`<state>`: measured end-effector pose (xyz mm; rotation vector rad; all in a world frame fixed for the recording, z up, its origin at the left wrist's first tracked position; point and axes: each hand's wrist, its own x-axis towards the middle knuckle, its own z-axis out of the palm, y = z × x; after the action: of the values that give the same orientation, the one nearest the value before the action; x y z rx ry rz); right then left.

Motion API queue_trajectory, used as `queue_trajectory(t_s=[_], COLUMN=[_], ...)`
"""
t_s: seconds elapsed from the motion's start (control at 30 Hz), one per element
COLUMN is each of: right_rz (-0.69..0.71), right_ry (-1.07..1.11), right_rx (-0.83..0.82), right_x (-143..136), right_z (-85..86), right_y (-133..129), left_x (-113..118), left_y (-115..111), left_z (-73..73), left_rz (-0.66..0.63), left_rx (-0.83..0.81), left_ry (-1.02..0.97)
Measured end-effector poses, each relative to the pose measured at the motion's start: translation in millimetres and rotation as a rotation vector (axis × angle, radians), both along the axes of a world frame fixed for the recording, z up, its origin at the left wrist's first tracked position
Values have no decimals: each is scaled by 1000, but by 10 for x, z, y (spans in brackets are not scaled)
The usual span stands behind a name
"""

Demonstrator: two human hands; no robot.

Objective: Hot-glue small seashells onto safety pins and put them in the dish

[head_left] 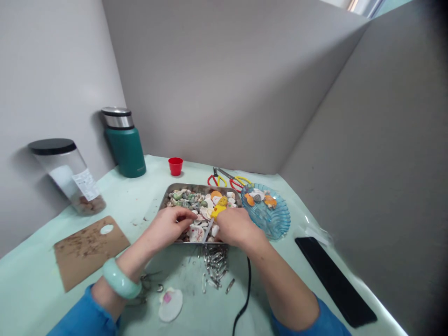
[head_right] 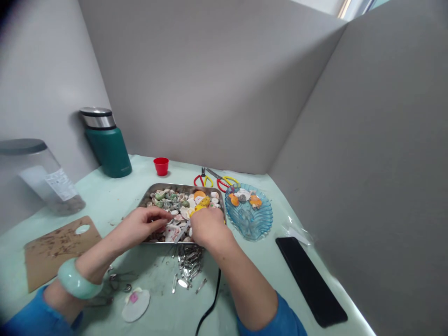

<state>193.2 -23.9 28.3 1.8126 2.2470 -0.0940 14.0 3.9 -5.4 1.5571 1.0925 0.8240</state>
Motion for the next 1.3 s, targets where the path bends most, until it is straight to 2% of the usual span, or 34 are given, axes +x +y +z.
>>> queue_trajectory(t_s=[0.13,0.27,0.4,0.53,0.87,1.13,1.23,1.3], right_rz=[-2,-1,30,46,35,57,107,181], right_ry=[2,0,9,31,126,290,453,630], right_rx=[-4,-22,-23,-18,92,244,318,372], right_x=[-64,-95,-75,-9,248,199,166,150], right_z=[-30,-19,-3,42,139,98,66,44], right_y=[13,9,-8,-12,35,97,106,107], left_x=[-41,-67,-47,-27,5,-5,-31,-26], left_y=[34,45,2,-31,-21,-19,0,-13], left_z=[-9,-26,-38,-42,-106,42,52,61], left_rz=[-23,-40,-101,-135,-89,-12,8,48], left_rx=[247,408,445,422,386,328,393,385], left_ry=[294,528,717,803,743,586,542,432])
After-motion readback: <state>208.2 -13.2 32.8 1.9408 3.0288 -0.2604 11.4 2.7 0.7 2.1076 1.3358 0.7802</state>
